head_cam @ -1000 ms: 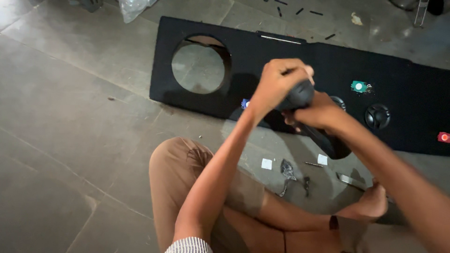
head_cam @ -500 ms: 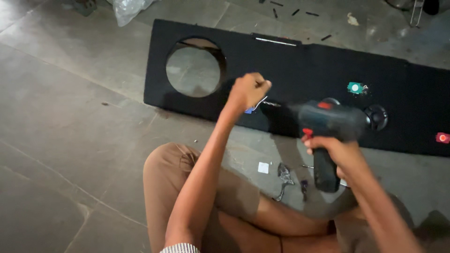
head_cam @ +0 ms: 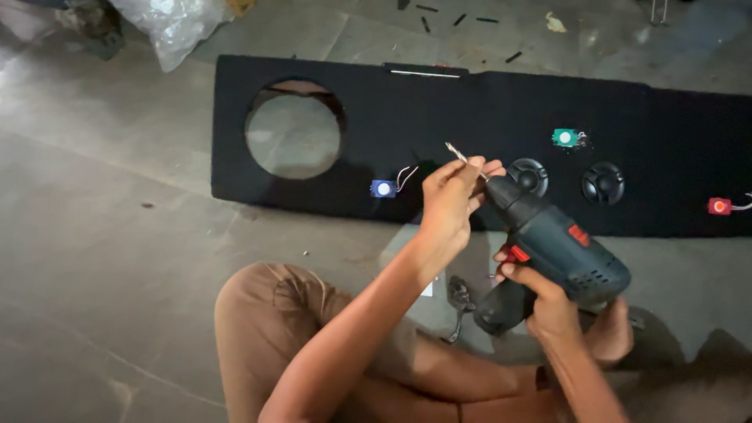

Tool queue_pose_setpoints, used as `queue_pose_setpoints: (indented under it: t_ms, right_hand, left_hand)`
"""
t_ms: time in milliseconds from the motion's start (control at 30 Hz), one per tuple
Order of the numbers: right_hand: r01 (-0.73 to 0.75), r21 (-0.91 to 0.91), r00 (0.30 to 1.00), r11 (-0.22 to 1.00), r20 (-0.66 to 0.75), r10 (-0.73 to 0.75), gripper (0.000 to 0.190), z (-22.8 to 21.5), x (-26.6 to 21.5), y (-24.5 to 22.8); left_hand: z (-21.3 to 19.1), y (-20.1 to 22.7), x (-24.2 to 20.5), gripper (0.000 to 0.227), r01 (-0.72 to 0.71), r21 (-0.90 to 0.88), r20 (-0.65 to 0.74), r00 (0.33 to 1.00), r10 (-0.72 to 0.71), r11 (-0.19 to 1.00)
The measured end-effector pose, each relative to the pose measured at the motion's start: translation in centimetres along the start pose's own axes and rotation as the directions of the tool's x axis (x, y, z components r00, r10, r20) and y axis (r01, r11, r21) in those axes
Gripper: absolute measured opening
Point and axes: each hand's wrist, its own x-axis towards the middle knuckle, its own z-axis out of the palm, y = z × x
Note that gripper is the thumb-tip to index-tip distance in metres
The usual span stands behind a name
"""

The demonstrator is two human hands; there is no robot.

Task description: The person uses a cordless drill to create holes in a black panel that has pre-cut circular openings and mounted electronic components. The person drills multiple holes around the components and then removes the drill bit.

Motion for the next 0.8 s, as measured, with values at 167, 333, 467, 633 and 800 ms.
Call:
queue_pose_setpoints:
  t_ms: [167,333,467,633,800]
  right_hand:
    - [0.014,-0.01,1.0,1.0,-0.012,-0.014,0.025,0.5,-0.6,-0.1]
    - [-0.017,0.004,1.0,1.0,0.018,0.017,0.022,0.6,-0.6,-0.2]
    - [0.079,-0.119,0.995,0.99,-0.056,-0.086,0.023,0.5,-0.8,-0.4]
    - [0.06,-0.103,0.995,0.993,-0.069,-0.067,0.026,0.0,-0.3,-0.6]
    - [-0.016,-0.135,0.997,0.991,-0.073,0.006,0.025,0.2,0.0,0.4]
  left_hand:
    - [0.4,0.9,-0.1,0.016,-0.076,0.106,-0.049,0.995,0.081,0.991]
    - [0.1,1.1,0.1,0.02,-0.044,0.142,-0.048,0.997,0.052,0.989]
    - [-0.7,2.4,1.0,0.023,0.038,0.304,0.037,0.998,-0.051,0.952]
    - [-6.4,7.8,3.1,0.049,-0.051,0.979,-0.034,0.914,0.403,0.196]
    - [-10.2,4.8,2.4,0.086,-0.141,0.789,0.539,0.626,0.564,-0.599]
